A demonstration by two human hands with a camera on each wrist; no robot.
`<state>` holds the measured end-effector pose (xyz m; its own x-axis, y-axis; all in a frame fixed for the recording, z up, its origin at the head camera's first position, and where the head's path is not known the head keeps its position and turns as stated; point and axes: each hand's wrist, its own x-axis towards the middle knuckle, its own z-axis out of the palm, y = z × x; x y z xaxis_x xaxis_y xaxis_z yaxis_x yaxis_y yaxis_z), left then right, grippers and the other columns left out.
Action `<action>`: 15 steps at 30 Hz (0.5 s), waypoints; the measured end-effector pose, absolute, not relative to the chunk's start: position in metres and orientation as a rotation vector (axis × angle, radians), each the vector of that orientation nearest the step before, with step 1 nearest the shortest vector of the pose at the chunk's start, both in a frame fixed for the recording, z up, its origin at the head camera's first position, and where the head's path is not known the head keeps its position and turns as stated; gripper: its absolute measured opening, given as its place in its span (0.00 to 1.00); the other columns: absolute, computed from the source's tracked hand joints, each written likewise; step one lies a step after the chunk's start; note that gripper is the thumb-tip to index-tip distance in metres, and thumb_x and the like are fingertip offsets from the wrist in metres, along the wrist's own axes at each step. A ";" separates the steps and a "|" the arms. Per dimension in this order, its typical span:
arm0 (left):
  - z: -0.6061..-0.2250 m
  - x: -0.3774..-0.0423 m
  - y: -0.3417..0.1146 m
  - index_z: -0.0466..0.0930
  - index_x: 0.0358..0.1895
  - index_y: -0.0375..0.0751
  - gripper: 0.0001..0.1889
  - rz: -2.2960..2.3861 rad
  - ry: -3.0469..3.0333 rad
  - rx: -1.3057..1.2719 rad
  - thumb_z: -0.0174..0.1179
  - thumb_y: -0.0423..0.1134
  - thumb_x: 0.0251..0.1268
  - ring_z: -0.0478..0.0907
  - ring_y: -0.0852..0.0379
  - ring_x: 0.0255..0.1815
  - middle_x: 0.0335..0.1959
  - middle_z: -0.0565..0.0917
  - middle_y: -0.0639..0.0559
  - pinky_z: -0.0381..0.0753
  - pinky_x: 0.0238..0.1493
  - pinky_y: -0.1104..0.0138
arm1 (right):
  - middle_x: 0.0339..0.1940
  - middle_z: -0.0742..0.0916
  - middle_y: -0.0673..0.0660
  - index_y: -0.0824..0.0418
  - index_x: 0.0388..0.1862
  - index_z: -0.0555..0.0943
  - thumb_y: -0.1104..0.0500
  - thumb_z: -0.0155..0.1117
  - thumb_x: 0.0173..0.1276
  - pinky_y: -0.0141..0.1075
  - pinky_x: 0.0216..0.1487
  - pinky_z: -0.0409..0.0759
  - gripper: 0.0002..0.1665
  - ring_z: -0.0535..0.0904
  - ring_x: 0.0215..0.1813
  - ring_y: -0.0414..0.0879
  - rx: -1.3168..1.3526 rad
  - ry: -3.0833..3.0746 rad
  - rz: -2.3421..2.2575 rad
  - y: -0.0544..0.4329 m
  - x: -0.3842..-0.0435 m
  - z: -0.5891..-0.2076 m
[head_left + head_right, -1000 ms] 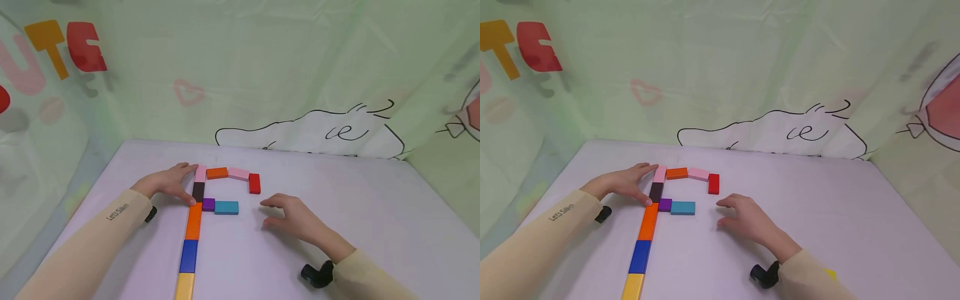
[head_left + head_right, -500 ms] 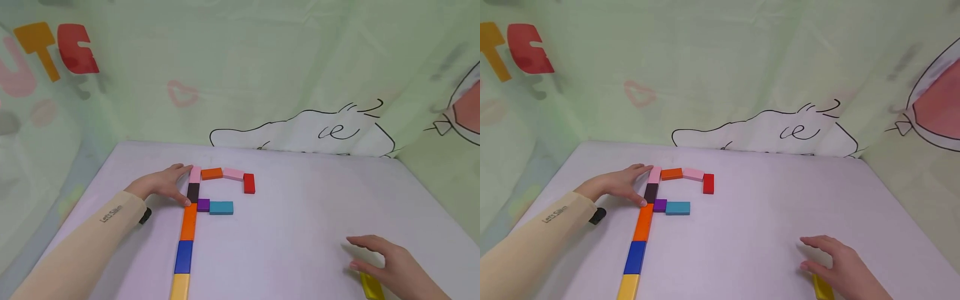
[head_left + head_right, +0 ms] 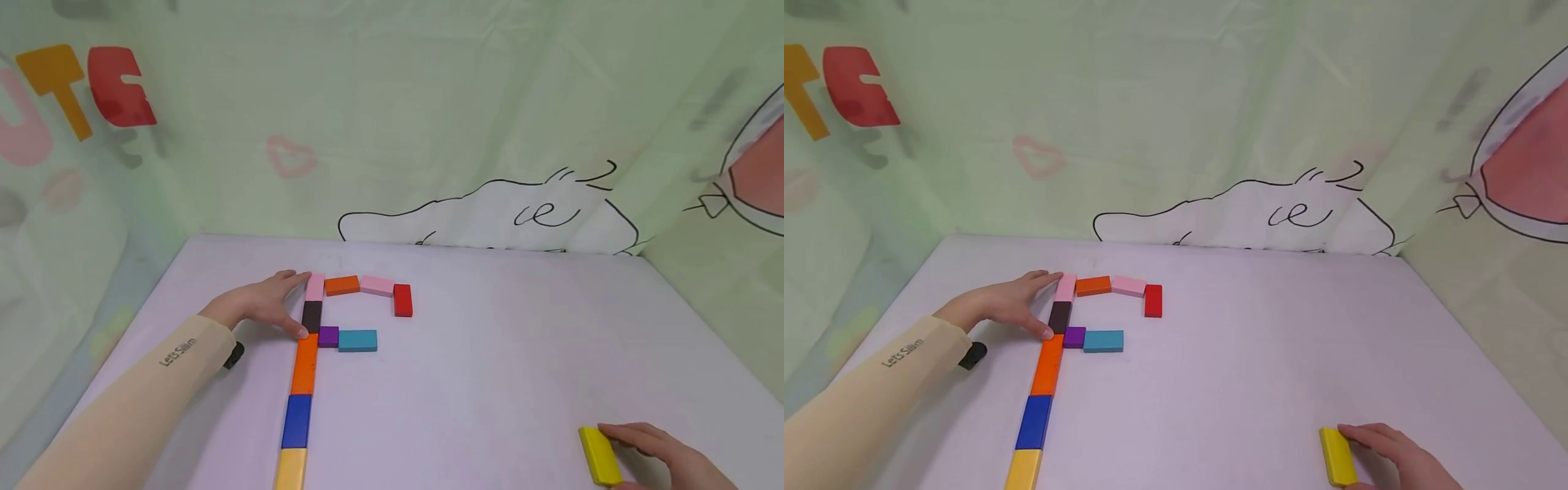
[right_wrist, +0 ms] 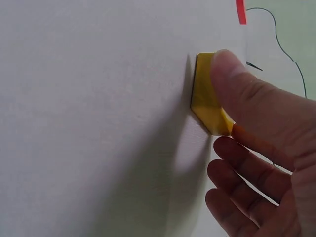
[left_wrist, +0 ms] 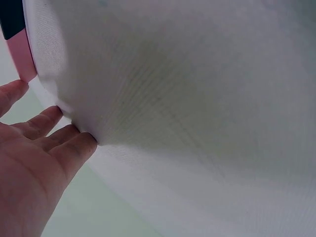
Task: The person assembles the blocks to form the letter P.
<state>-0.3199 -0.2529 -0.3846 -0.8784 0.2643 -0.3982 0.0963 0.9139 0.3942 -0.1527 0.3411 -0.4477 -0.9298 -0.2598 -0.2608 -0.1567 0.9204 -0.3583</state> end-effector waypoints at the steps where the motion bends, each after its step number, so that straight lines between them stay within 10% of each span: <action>1: -0.385 -0.320 -0.253 0.46 0.84 0.44 0.60 0.507 2.621 0.261 0.75 0.55 0.53 0.49 0.28 0.82 0.83 0.46 0.30 0.59 0.74 0.30 | 0.62 0.82 0.64 0.67 0.70 0.74 0.44 0.74 0.64 0.24 0.40 0.81 0.43 0.71 0.47 0.17 -0.310 2.775 -0.493 0.340 -0.153 -0.447; 5: -0.385 -0.319 -0.254 0.47 0.84 0.45 0.60 0.511 2.616 0.261 0.76 0.55 0.52 0.49 0.28 0.81 0.83 0.46 0.30 0.59 0.74 0.30 | 0.63 0.82 0.62 0.67 0.71 0.73 0.46 0.73 0.67 0.23 0.40 0.80 0.41 0.71 0.48 0.17 -0.356 2.756 -0.519 0.340 -0.155 -0.445; 11: -0.384 -0.321 -0.254 0.46 0.84 0.45 0.60 0.515 2.610 0.250 0.75 0.55 0.53 0.48 0.29 0.82 0.83 0.46 0.31 0.58 0.75 0.31 | 0.58 0.76 0.27 0.71 0.69 0.73 0.53 0.72 0.69 0.22 0.39 0.79 0.36 0.73 0.49 0.17 -0.523 2.719 -0.607 0.350 -0.160 -0.445; 15: -0.383 -0.321 -0.254 0.46 0.84 0.45 0.60 0.509 2.610 0.250 0.75 0.55 0.53 0.48 0.30 0.82 0.83 0.46 0.31 0.57 0.75 0.31 | 0.57 0.73 0.21 0.75 0.67 0.72 0.57 0.76 0.64 0.22 0.39 0.79 0.38 0.75 0.49 0.19 -0.607 2.693 -0.667 0.354 -0.164 -0.447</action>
